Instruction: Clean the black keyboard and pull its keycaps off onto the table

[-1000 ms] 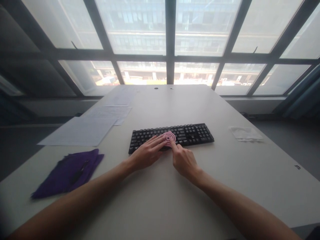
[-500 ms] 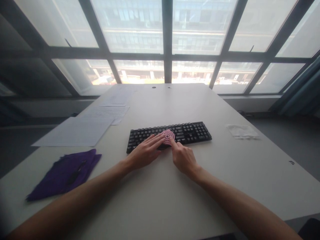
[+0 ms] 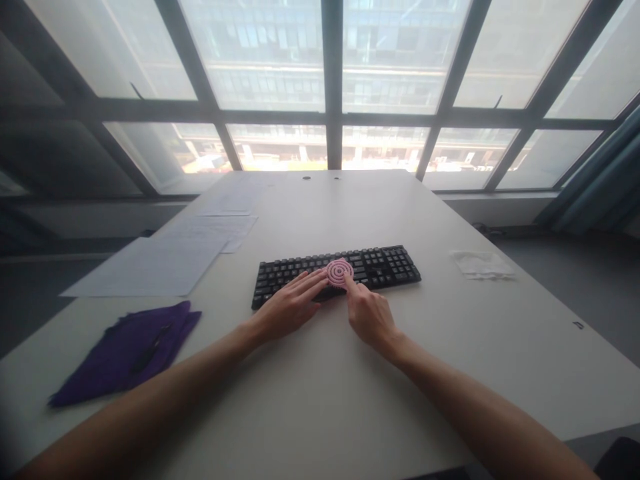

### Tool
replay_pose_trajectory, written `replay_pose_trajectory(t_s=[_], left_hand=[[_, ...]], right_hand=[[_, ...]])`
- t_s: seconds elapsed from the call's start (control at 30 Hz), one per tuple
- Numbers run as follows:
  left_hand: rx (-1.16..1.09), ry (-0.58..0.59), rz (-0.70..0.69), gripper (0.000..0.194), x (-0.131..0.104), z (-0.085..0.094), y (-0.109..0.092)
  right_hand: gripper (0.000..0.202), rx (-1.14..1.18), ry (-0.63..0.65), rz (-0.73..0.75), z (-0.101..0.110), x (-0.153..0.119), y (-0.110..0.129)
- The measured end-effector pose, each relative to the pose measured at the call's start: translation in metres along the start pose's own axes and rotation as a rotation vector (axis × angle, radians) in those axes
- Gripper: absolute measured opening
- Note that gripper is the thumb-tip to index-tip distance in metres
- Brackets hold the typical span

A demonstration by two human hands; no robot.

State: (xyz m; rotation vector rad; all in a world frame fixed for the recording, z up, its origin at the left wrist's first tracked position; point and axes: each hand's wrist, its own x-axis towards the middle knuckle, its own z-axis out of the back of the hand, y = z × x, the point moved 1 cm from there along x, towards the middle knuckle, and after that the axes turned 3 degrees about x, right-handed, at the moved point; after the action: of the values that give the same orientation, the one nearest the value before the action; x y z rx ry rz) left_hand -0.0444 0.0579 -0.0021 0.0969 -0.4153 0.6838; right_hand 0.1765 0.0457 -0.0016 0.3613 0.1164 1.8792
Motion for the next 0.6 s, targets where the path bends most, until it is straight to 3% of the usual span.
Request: replay_pose_trajectory(t_s=[0.6], left_hand=[[-0.004,-0.017,-0.011,0.052,-0.0006,-0.0006,0.0015]], right_hand=[[0.054,-0.054,0.004,-0.042,0.0022,0.0015,-0.0063]])
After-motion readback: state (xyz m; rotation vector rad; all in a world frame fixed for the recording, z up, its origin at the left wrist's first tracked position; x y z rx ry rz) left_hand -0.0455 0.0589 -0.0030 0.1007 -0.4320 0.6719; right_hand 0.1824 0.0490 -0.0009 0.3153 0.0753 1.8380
